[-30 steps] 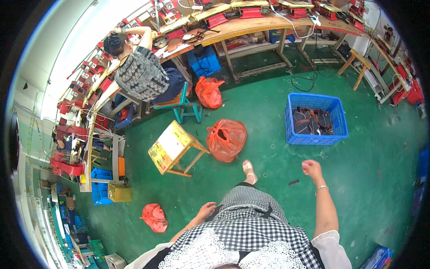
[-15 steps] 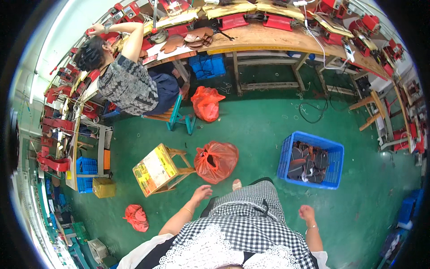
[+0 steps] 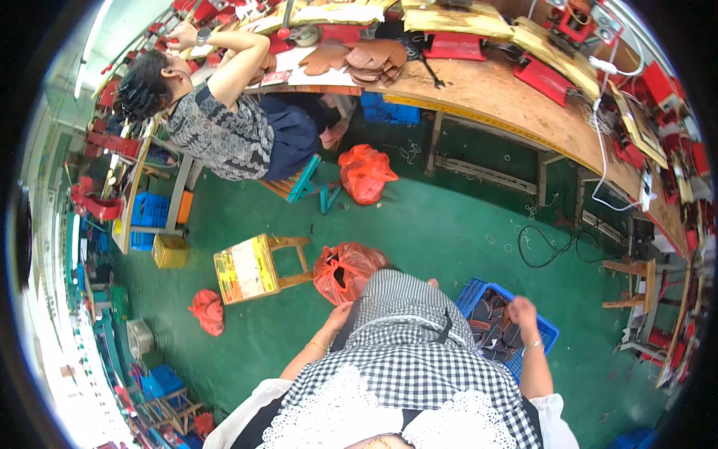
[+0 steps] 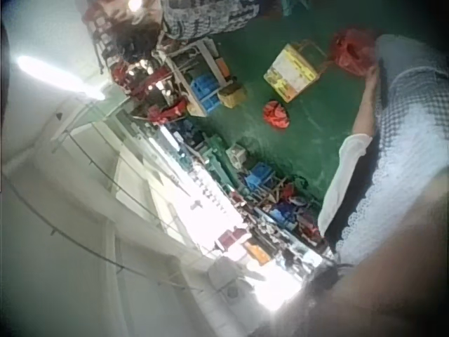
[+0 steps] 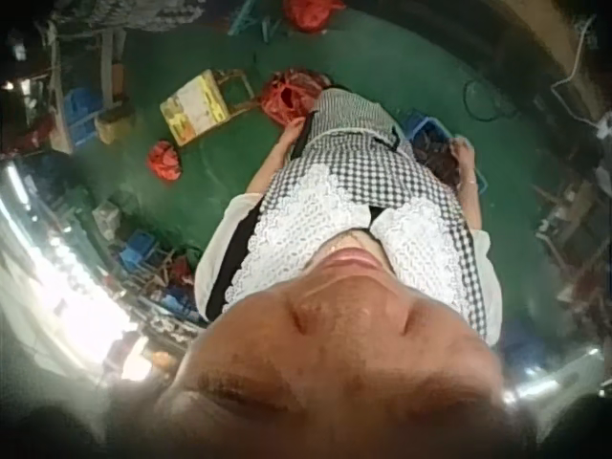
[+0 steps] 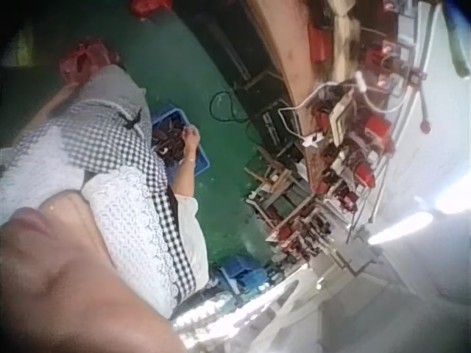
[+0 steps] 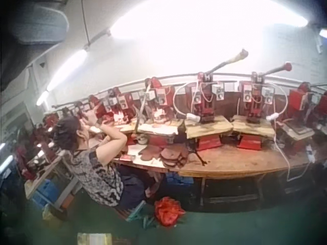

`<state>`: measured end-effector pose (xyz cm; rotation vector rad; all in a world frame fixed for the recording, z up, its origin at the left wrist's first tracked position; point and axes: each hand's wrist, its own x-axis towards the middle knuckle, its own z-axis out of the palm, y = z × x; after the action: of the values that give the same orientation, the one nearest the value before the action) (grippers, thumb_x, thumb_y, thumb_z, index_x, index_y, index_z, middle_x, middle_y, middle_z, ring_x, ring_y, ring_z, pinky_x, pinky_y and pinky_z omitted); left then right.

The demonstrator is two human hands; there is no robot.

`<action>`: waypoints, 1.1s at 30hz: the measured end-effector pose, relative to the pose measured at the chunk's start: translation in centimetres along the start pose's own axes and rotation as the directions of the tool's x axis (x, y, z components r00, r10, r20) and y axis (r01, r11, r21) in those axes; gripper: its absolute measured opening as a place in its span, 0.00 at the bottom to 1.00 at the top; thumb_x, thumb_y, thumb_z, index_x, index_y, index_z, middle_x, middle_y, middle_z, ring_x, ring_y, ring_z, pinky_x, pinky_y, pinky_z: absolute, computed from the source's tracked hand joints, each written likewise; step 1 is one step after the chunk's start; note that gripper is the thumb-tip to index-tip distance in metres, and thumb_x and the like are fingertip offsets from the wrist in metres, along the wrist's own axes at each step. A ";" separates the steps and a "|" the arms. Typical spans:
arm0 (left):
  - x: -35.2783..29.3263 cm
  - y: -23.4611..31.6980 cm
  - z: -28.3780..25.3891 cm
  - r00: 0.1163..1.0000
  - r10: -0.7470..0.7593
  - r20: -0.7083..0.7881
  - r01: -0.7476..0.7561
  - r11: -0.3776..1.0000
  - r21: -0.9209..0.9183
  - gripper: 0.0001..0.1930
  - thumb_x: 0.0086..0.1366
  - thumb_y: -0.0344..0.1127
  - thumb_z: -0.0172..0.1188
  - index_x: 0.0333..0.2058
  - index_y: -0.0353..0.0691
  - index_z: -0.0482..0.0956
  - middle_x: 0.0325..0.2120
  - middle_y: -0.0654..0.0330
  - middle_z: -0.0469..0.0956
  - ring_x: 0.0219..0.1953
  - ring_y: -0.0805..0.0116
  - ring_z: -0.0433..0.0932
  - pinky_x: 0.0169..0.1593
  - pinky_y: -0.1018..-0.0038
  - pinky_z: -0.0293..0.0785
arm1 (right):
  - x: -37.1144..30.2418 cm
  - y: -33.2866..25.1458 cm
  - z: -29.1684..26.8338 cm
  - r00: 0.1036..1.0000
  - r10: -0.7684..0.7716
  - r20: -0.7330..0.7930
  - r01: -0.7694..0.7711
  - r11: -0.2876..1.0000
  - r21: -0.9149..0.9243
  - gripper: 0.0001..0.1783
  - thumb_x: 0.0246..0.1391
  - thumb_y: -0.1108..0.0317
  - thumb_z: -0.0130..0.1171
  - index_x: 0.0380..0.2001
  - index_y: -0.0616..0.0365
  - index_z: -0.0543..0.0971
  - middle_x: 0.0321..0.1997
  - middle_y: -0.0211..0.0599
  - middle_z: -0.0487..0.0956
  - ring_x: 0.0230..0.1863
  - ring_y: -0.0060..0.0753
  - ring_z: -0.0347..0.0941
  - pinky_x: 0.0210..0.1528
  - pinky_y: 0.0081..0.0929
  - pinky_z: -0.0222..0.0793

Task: The person retrieves leather shoe upper pieces from another workstation, brings them to the table, and attaches black tape strips onto the pieces while cutting the tape with scissors.

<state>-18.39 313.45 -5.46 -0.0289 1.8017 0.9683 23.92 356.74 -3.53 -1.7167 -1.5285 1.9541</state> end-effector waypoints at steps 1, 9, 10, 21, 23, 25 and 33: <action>0.1 0.0 0.3 0.998 0.050 0.023 -0.051 0.999 0.020 0.19 0.70 0.39 0.51 0.54 0.34 0.77 0.48 0.57 0.81 0.49 0.69 0.78 0.54 0.73 0.71 | 2.7 -3.9 1.2 0.996 -0.012 -0.092 0.012 1.000 0.004 0.08 0.64 0.61 0.56 0.38 0.51 0.79 0.28 0.24 0.78 0.22 0.16 0.69 0.20 0.17 0.61; 9.0 -6.1 -1.0 0.995 -0.098 0.017 0.099 0.971 -0.217 0.20 0.72 0.40 0.48 0.55 0.34 0.76 0.51 0.55 0.79 0.51 0.67 0.77 0.56 0.73 0.69 | 13.6 -17.2 12.9 0.975 0.104 0.195 -0.045 0.958 -0.282 0.12 0.63 0.66 0.54 0.48 0.55 0.77 0.37 0.29 0.82 0.32 0.20 0.74 0.35 0.20 0.73; 10.7 -5.8 -1.6 0.998 -0.059 0.021 0.061 0.986 -0.157 0.21 0.72 0.41 0.48 0.54 0.34 0.76 0.50 0.54 0.80 0.51 0.66 0.77 0.56 0.72 0.69 | 13.9 -17.8 14.5 0.958 0.111 0.263 -0.014 0.939 -0.343 0.11 0.62 0.67 0.55 0.47 0.54 0.77 0.37 0.29 0.82 0.32 0.21 0.75 0.36 0.22 0.73; 16.9 22.8 -11.2 0.997 0.080 -0.012 -0.076 0.868 -0.491 0.15 0.69 0.37 0.50 0.49 0.41 0.80 0.41 0.58 0.82 0.48 0.67 0.79 0.52 0.69 0.74 | 25.1 -30.9 25.4 0.930 0.153 0.333 0.029 0.875 -0.483 0.10 0.61 0.68 0.56 0.44 0.60 0.78 0.36 0.30 0.81 0.35 0.22 0.76 0.40 0.22 0.73; 18.8 23.1 -13.7 0.946 -0.182 -0.269 0.014 0.850 -0.526 0.16 0.69 0.32 0.54 0.54 0.37 0.73 0.41 0.58 0.81 0.41 0.69 0.80 0.45 0.73 0.77 | 26.8 -35.9 29.5 0.927 0.104 0.359 0.052 0.915 -0.400 0.11 0.62 0.68 0.56 0.44 0.60 0.78 0.36 0.30 0.81 0.36 0.22 0.75 0.42 0.22 0.73; 19.9 23.7 -14.6 0.936 -0.191 -0.294 0.000 0.839 -0.545 0.15 0.70 0.34 0.53 0.53 0.38 0.74 0.41 0.58 0.81 0.41 0.68 0.80 0.44 0.72 0.77 | 28.1 -39.9 32.2 0.896 0.078 0.437 0.116 0.909 -0.401 0.11 0.62 0.69 0.55 0.45 0.61 0.77 0.37 0.29 0.81 0.36 0.21 0.74 0.43 0.21 0.72; 21.2 23.1 -10.3 0.917 -0.161 -0.365 -0.074 0.831 -0.551 0.16 0.69 0.36 0.54 0.53 0.37 0.74 0.41 0.54 0.81 0.42 0.64 0.81 0.45 0.69 0.75 | 37.1 -51.8 40.9 0.684 0.002 0.729 0.367 0.863 -0.346 0.11 0.65 0.68 0.54 0.48 0.60 0.76 0.39 0.27 0.79 0.38 0.18 0.72 0.45 0.19 0.71</action>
<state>-46.15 331.18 -7.17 -0.6806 1.7983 1.5121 -47.16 382.15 2.71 -0.7930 -2.4969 2.4137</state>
